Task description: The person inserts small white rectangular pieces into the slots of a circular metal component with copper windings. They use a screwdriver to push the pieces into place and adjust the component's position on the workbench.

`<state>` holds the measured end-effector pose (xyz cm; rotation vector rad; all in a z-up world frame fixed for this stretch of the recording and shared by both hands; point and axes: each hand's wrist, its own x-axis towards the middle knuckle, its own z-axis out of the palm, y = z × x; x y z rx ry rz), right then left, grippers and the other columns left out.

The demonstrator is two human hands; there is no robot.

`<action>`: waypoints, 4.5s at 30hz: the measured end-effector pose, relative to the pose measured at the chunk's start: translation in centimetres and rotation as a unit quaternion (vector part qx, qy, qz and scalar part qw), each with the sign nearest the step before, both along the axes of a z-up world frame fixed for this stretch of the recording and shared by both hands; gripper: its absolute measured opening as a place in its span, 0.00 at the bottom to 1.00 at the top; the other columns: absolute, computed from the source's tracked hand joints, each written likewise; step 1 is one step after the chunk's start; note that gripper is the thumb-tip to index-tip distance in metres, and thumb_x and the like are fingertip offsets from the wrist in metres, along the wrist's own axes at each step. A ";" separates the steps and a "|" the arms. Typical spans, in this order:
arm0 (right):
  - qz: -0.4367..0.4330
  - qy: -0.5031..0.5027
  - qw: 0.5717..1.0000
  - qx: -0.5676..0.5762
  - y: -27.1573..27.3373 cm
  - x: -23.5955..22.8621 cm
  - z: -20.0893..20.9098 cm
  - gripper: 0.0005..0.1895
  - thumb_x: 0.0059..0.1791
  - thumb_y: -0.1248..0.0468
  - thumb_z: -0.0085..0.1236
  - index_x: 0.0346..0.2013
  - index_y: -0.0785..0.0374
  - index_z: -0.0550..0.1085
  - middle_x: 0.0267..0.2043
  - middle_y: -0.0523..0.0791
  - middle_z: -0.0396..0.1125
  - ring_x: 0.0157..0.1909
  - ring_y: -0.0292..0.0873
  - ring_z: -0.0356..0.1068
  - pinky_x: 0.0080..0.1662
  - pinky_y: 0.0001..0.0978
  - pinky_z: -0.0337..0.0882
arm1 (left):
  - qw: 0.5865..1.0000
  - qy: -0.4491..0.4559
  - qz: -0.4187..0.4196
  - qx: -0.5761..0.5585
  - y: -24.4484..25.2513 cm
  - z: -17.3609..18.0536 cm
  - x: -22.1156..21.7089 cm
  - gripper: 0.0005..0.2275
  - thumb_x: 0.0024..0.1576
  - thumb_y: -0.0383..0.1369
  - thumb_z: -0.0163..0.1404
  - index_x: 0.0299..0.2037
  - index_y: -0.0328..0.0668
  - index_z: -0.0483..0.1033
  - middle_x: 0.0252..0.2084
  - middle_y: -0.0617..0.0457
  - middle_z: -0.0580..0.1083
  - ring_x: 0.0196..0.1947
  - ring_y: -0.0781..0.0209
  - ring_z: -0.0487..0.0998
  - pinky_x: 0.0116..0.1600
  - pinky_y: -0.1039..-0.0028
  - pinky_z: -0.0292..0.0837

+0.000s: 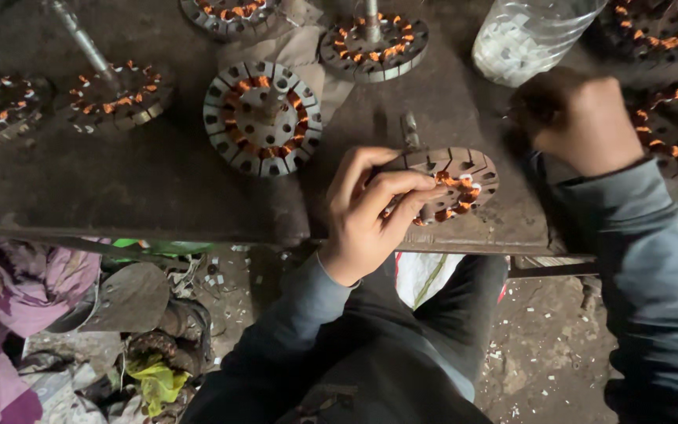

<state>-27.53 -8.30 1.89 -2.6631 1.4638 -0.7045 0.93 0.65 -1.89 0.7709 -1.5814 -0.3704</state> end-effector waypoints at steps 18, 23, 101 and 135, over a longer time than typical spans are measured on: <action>-0.092 -0.252 0.962 -0.046 16.4 11.1 4.7 0.05 0.53 0.79 0.63 0.39 0.75 0.73 0.45 0.53 0.73 0.45 0.41 0.76 0.48 0.26 0.74 | 0.995 -0.015 -0.064 -0.070 -0.2 -1.8 0.8 0.18 0.51 0.27 0.71 0.48 0.50 0.76 0.50 0.54 0.70 0.49 0.55 0.76 0.47 0.69 0.74; -0.143 -0.286 0.946 -0.045 17.3 12.2 2.7 0.06 0.53 0.81 0.64 0.40 0.76 0.74 0.45 0.53 0.73 0.44 0.43 0.76 0.47 0.25 0.73 | 0.995 -0.023 -0.080 -0.060 -0.1 -1.8 1.3 0.18 0.52 0.26 0.71 0.48 0.50 0.76 0.53 0.53 0.72 0.49 0.56 0.77 0.49 0.70 0.75; -0.198 0.104 0.952 -0.209 15.7 14.3 3.0 0.09 0.46 0.76 0.56 0.40 0.69 0.76 0.43 0.51 0.71 0.41 0.49 0.72 0.41 0.38 0.73 | 0.981 -0.027 -0.188 -0.030 -0.3 -1.5 -0.8 0.22 0.57 0.21 0.65 0.54 0.40 0.64 0.54 0.51 0.74 0.59 0.52 0.76 0.65 0.63 0.74; -0.011 -0.488 0.861 0.142 15.0 11.8 0.9 0.38 0.51 0.52 0.64 0.67 0.68 0.60 0.65 0.47 0.60 0.65 0.39 0.64 0.66 0.30 0.66 | 0.990 0.033 -0.123 0.052 0.6 -0.2 1.6 0.22 0.53 0.34 0.71 0.54 0.40 0.75 0.50 0.54 0.76 0.50 0.59 0.82 0.55 0.73 0.79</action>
